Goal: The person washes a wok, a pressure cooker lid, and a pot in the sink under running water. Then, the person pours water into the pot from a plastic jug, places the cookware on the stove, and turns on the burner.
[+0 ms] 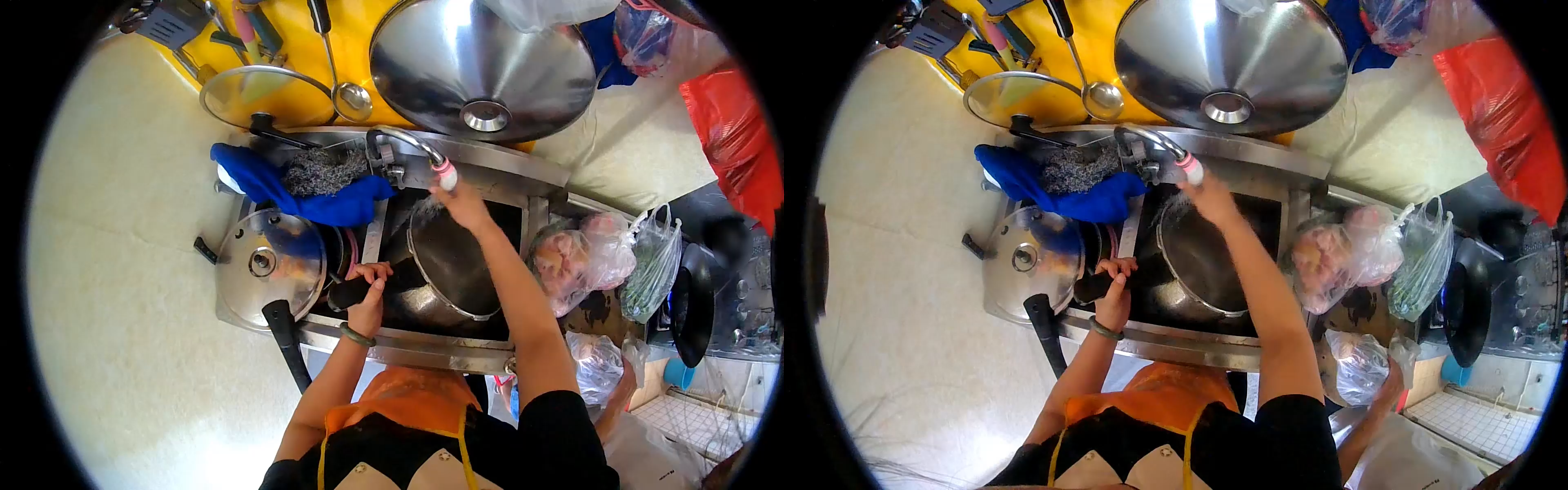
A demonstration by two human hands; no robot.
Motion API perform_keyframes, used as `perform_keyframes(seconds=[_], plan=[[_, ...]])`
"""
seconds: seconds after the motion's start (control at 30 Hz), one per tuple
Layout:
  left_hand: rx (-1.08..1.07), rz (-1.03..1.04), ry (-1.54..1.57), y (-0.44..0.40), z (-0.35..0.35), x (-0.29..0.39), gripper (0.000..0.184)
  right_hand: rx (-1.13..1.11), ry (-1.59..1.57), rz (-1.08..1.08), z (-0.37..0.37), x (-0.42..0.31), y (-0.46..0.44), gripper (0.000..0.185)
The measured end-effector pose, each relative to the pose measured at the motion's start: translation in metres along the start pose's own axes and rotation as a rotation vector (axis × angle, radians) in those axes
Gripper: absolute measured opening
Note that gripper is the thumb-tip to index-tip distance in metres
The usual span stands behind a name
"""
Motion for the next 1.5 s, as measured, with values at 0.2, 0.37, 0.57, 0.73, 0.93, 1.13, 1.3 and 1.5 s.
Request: perform_keyframes(seconds=[0.2, 0.37, 0.57, 0.73, 0.93, 1.13, 1.3, 1.5], plan=[[0.022, 0.004, -0.021, 0.0, 0.003, 0.003, 0.027, -0.308, 0.396, 0.141, -0.035, -0.042, 0.006, 0.056], [0.016, -0.022, 0.002, 0.001, 0.002, 0.002, 0.028, -0.164, 0.274, 0.115, -0.026, -0.017, 0.005, 0.061], [0.0, 0.013, 0.029, 0.0, 0.002, 0.004, 0.022, -0.305, 0.082, 0.094, -0.024, -0.026, 0.006, 0.054], [-0.01, 0.01, 0.01, -0.001, 0.001, 0.006, 0.021, -0.238, -0.794, 0.194, -0.024, -0.019, 0.013, 0.045], [-0.012, -0.011, 0.002, -0.001, 0.003, 0.007, 0.023, 0.068, -1.529, 0.525, 0.002, 0.036, 0.025, 0.036], [0.003, -0.051, 0.002, 0.0, 0.001, 0.003, 0.028, -0.339, -0.846, 0.568, 0.073, 0.108, 0.045, 0.03], [0.032, -0.037, -0.075, 0.0, -0.003, -0.002, 0.03, -0.894, 0.497, -0.368, 0.21, 0.254, 0.072, 0.033], [0.035, -0.033, -0.084, -0.001, -0.006, -0.003, 0.032, -0.802, 0.163, -0.026, 0.153, 0.169, 0.073, 0.038]])
Point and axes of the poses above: each hand's wrist, its own y-axis away from the middle knuckle, its own z-axis out of the palm, x = y × z, the point moved 2 cm from there along -y, towards the middle knuckle, and after that the axes turned 10 degrees about -z, right-handed, at the moved point
